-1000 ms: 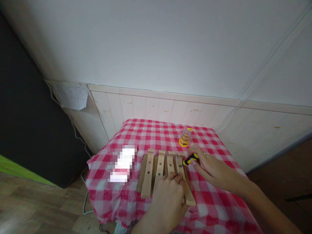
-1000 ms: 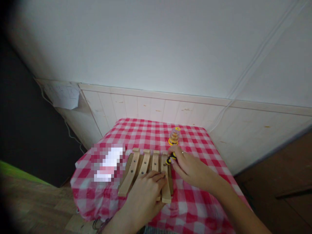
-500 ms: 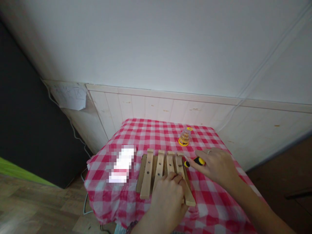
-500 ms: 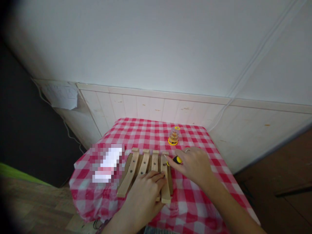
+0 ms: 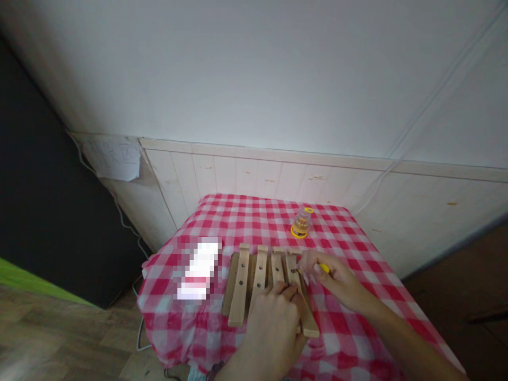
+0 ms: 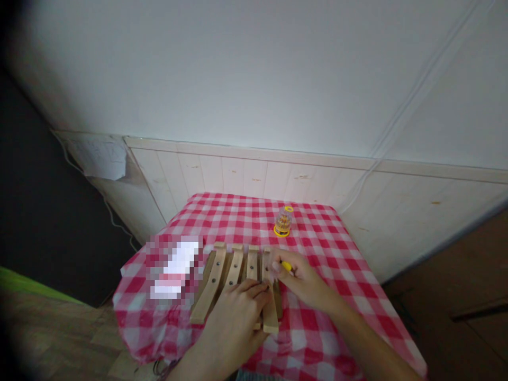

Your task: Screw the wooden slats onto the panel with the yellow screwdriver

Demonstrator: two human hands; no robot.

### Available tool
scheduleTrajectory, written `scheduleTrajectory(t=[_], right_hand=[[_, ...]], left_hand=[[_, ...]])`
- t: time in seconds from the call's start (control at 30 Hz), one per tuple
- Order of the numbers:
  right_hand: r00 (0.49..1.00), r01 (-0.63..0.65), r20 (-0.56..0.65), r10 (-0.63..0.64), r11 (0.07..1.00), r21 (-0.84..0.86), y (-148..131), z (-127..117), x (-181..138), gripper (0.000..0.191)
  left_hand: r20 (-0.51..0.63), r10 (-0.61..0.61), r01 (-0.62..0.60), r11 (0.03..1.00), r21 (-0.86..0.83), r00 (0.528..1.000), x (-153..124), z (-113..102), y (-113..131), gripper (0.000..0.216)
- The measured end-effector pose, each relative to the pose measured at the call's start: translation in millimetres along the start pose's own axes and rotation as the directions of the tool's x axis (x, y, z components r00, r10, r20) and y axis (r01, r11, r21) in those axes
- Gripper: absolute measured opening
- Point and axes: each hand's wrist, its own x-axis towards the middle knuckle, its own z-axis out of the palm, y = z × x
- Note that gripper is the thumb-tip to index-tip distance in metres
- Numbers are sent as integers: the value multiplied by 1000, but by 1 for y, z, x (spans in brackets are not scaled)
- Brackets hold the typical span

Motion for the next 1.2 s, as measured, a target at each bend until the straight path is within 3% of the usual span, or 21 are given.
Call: scheduleTrajectory(t=[0.13, 0.2, 0.33, 0.43, 0.53, 0.67, 0.8, 1.0, 1.1, 1.2], right_hand=[[999, -33, 25, 29, 977, 211, 8, 0, -5, 46], [996, -79, 57, 67, 968, 238, 7, -4, -7, 42], [993, -82, 83, 80, 996, 29, 1, -17, -11, 38], [997, 13, 73, -4, 993, -116, -1, -24, -9, 33], [985, 147, -55, -162, 965, -220, 1, -23, -4, 24], [918, 227, -244, -312, 920, -320, 8, -8, -1, 12], [920, 170, -338, -199, 979, -113, 12, 16, -1, 23], [941, 70, -337, -31, 992, 102, 15, 30, 2, 39], [969, 49, -248, 9, 973, 227, 11, 24, 4, 55], [984, -1, -172, 48, 965, 262, 10, 18, 3, 53]], left_hand=[[13, 4, -4, 1000, 13, 1000, -1, 2, -1, 38], [13, 1, -1, 1000, 18, 1000, -1, 1, 0, 38], [23, 3, -3, 1000, 17, 1000, 0, -2, 1, 36], [8, 5, -6, 1000, 21, 1000, 0, -1, 1, 36], [-7, 7, -7, 1000, 20, 1000, 1, 2, -1, 37], [-3, 4, -4, 1000, 14, 1000, 2, 4, -1, 41], [-2, 0, 0, 1000, 9, 1000, 2, 4, -1, 40], [-6, 1, -1, 1000, 19, 1000, 2, 4, -1, 38], [5, 2, -2, 1000, 31, 1000, 2, 5, -1, 39], [9, -3, 3, 999, 45, 1000, 2, 5, -1, 39]])
